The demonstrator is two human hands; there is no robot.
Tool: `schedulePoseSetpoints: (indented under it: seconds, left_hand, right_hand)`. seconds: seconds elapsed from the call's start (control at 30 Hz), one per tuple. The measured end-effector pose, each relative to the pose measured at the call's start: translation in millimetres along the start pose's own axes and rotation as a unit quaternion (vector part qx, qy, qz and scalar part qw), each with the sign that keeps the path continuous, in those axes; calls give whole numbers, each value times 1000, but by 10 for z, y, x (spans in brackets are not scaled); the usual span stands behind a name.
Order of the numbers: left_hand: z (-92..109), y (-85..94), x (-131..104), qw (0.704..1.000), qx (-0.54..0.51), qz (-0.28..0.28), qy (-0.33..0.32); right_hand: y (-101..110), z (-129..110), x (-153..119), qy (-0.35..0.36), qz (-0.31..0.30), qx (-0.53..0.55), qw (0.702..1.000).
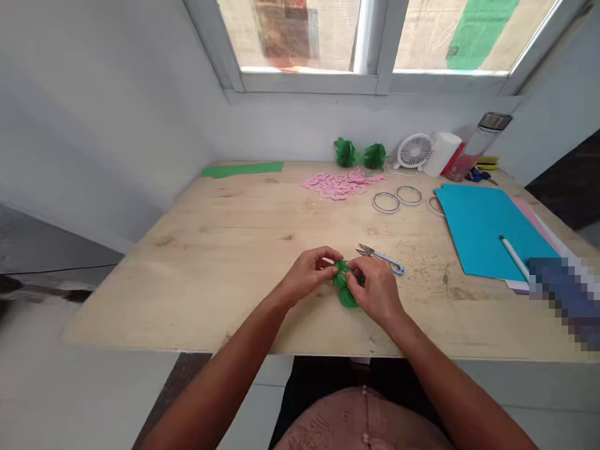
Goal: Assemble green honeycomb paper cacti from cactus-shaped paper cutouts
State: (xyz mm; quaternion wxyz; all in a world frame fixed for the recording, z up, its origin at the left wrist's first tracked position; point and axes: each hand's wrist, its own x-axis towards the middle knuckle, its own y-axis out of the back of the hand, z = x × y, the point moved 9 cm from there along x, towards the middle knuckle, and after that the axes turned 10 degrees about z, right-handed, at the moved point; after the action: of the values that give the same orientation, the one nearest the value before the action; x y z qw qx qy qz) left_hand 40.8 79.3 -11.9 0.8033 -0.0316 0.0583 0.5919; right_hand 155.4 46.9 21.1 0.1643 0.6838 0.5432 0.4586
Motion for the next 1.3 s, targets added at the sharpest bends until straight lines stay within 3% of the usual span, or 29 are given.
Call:
schedulePoseSetpoints:
  seconds: [0.33,0.6,1.03,1.3]
  left_hand:
    - [-14,34,23,999,25,20,9]
    - [-7,66,0,998,28,48,17]
    - [52,82,-99,998,23,52,3]
    - [50,137,-68,995,56,88,-11]
  right_hand:
    - [26,-187,37,94,2,-97,991]
    - [49,-361,23,152,38,-173,973]
    - [82,-381,-10,140,74,-138,978]
    - [37,-257,-71,90,23,-99,991]
